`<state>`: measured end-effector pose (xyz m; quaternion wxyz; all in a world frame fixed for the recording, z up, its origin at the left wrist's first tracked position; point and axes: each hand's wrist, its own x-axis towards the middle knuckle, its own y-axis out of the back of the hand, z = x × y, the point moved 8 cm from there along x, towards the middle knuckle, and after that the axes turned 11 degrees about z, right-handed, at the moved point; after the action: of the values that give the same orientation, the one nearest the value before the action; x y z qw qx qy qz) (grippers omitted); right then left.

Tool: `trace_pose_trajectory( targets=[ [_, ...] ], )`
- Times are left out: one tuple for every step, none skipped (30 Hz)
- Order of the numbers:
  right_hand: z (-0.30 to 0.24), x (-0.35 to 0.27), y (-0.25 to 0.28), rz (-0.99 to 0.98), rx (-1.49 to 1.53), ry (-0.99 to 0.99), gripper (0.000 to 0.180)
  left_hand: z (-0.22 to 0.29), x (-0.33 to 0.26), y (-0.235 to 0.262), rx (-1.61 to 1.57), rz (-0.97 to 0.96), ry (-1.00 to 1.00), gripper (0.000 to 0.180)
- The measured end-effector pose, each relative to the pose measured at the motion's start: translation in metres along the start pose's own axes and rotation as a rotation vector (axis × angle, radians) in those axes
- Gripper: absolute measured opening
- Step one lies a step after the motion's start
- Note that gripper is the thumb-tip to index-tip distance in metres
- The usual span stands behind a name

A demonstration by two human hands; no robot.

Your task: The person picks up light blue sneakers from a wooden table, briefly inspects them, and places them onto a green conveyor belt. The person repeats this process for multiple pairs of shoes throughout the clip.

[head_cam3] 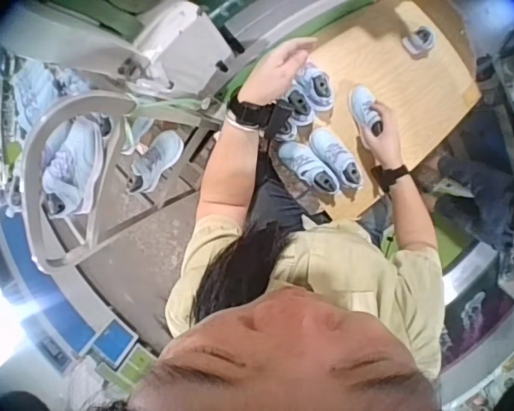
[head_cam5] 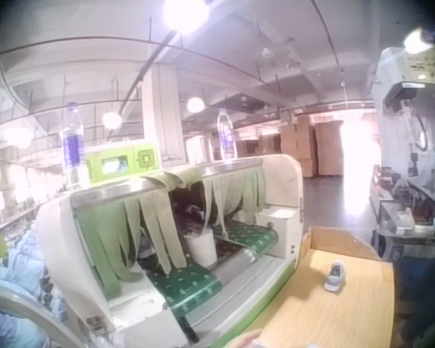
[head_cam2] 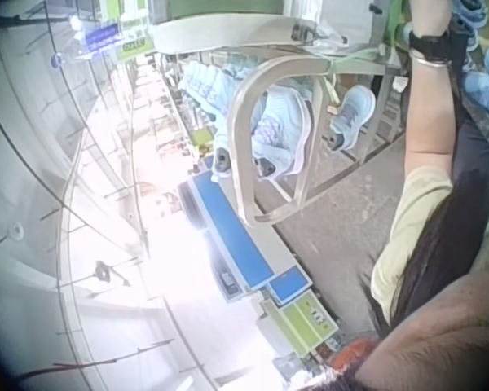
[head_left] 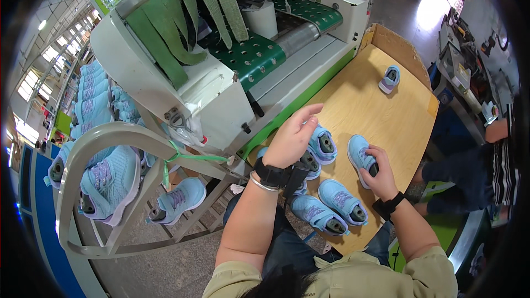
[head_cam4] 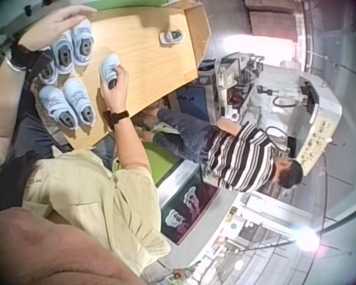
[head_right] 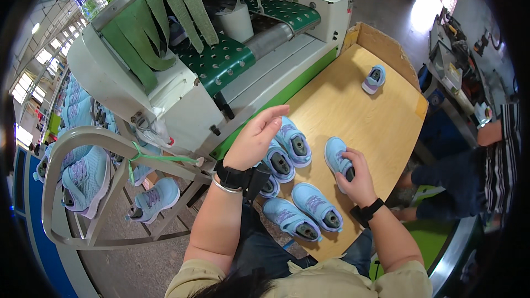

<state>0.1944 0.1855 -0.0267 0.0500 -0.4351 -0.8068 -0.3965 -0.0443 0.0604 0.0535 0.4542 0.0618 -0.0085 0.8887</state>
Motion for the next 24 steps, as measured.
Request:
trace_pose_trajectory(
  targets=[
    [0.0,-0.001,0.002,0.036,-0.032,-0.002,0.061,-0.002,0.002,0.0,0.015,0.006,-0.008,0.038],
    [0.0,-0.002,0.004,0.073,-0.065,-0.005,0.064,-0.006,0.002,0.004,0.03,0.01,-0.017,0.038],
    [0.006,-0.004,0.002,0.041,-0.001,-0.168,0.067,-0.01,0.004,0.003,0.029,0.01,-0.031,0.038],
    [0.011,-0.008,0.001,0.016,0.055,-0.333,0.071,-0.013,0.005,0.004,0.027,0.031,-0.055,0.037],
    [0.01,-0.009,-0.003,-0.087,0.03,-0.396,0.071,-0.017,0.005,0.004,-0.01,0.034,-0.033,0.036],
    [0.002,-0.009,-0.003,-0.161,0.021,-0.398,0.068,-0.02,0.006,0.004,-0.047,0.038,-0.013,0.036],
    [-0.006,-0.012,-0.007,-0.236,0.077,-0.31,0.066,-0.023,0.007,0.005,-0.04,0.034,-0.004,0.036],
    [-0.009,-0.014,-0.009,-0.314,0.133,-0.221,0.064,-0.024,0.008,0.003,-0.033,0.032,0.005,0.035],
    [0.004,-0.012,-0.011,-0.41,0.176,-0.305,0.063,-0.024,0.009,0.002,-0.023,0.032,0.024,0.035],
    [0.019,-0.007,-0.014,-0.511,0.226,-0.395,0.062,-0.024,0.009,0.001,-0.038,0.028,0.036,0.035],
    [0.031,-0.001,-0.018,-0.613,0.276,-0.484,0.061,-0.025,0.011,0.0,-0.053,0.026,0.049,0.035],
    [0.043,0.021,-0.012,-0.567,0.133,-0.473,0.061,-0.028,0.012,-0.001,-0.065,0.025,0.064,0.035],
    [0.052,0.049,-0.006,-0.519,-0.007,-0.457,0.061,-0.033,0.013,-0.001,-0.071,0.027,0.074,0.035],
    [0.063,0.079,-0.002,-0.47,-0.142,-0.435,0.061,-0.033,0.014,-0.002,-0.06,0.028,0.079,0.035],
    [0.07,0.109,0.004,-0.359,-0.224,-0.277,0.063,-0.032,0.014,-0.003,-0.053,0.025,0.082,0.035],
    [0.083,0.138,0.007,-0.246,-0.302,-0.118,0.066,-0.032,0.015,-0.004,-0.042,0.023,0.084,0.035],
    [0.11,0.169,0.007,-0.117,-0.255,-0.044,0.069,-0.032,0.015,-0.004,-0.043,0.022,0.084,0.035],
    [0.133,0.198,0.008,0.008,-0.206,0.032,0.073,-0.032,0.017,-0.005,-0.044,0.018,0.09,0.035],
    [0.151,0.222,0.008,0.077,-0.188,-0.079,0.074,-0.033,0.016,-0.003,-0.043,0.027,0.104,0.035],
    [0.164,0.24,0.01,0.147,-0.172,-0.187,0.076,-0.034,0.014,0.0,-0.044,0.035,0.114,0.035],
    [0.187,0.254,0.009,0.126,-0.255,-0.283,0.075,-0.034,0.015,0.001,-0.037,0.03,0.113,0.036],
    [0.215,0.262,0.011,0.101,-0.339,-0.383,0.074,-0.032,0.017,0.001,-0.025,0.025,0.094,0.036],
    [0.236,0.256,0.005,0.069,-0.447,-0.426,0.069,-0.032,0.02,0.003,-0.009,0.026,0.085,0.036],
    [0.255,0.25,0.001,0.032,-0.553,-0.469,0.065,-0.033,0.021,0.005,0.008,0.026,0.075,0.036]
  ],
)
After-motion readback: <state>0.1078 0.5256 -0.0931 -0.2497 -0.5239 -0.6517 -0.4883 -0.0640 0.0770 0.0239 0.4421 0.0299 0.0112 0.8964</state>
